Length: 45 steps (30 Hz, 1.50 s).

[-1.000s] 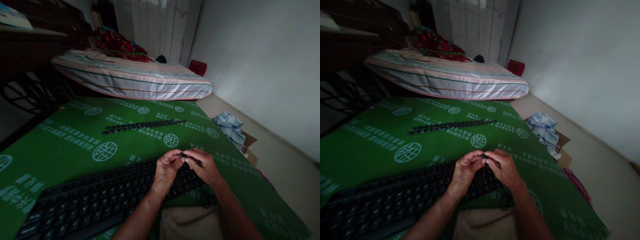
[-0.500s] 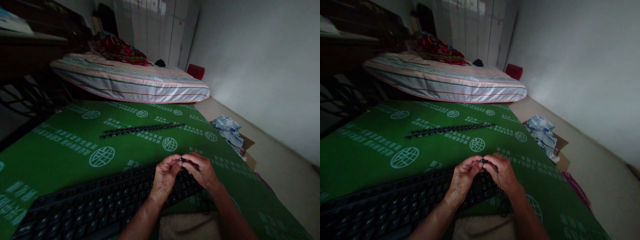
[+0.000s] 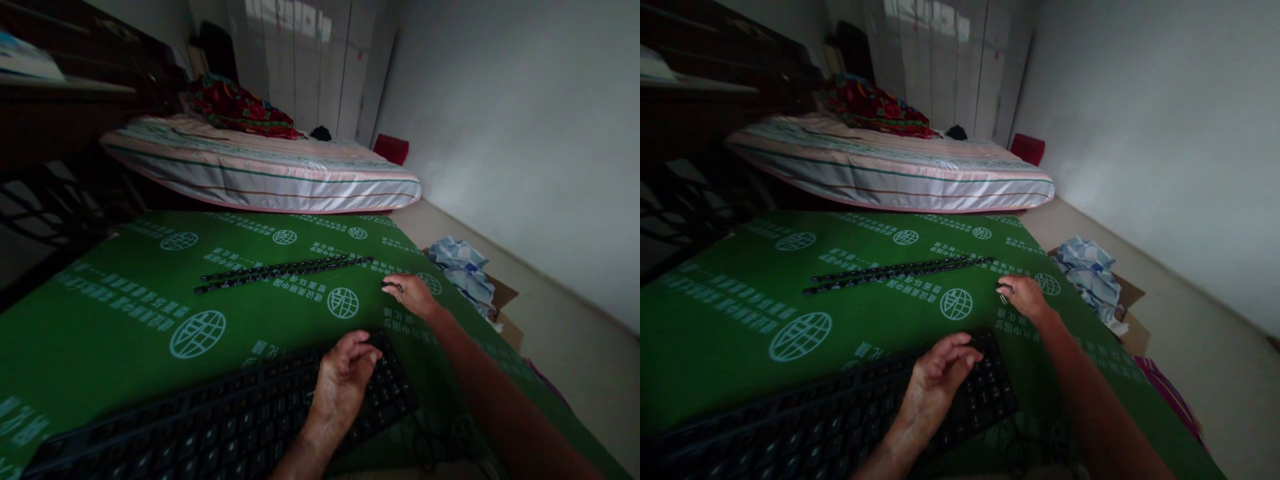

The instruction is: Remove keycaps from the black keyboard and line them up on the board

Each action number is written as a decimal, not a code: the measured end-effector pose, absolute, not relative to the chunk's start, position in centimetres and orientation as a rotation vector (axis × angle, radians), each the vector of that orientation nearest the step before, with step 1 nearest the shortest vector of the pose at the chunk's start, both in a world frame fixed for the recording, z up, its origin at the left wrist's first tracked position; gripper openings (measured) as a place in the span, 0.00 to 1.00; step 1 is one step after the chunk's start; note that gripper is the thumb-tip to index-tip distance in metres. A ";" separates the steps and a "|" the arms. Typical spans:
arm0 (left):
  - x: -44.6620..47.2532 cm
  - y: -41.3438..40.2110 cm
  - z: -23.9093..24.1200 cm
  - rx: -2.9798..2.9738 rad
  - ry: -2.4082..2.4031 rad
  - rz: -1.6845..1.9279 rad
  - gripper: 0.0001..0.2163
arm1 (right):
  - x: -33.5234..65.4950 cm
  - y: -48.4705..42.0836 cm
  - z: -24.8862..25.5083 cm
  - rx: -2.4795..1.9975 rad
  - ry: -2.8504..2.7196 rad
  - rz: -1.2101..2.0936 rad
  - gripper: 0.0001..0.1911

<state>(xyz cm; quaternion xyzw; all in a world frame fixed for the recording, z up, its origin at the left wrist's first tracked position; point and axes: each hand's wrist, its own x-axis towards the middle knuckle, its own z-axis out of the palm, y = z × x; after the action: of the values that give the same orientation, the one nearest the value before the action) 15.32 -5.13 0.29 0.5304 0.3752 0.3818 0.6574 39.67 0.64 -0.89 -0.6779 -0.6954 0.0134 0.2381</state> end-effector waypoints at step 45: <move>15.5 -5.8 -1.1 1.368 0.911 0.935 0.09 | 46.2 12.1 -3.3 -2.059 -1.790 0.228 0.14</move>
<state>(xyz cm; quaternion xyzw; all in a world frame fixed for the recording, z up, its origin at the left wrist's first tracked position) 15.50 -5.83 -1.06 0.5864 0.3906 0.4010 0.5855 46.21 12.11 -3.34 -0.7367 -0.6406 0.0818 0.2006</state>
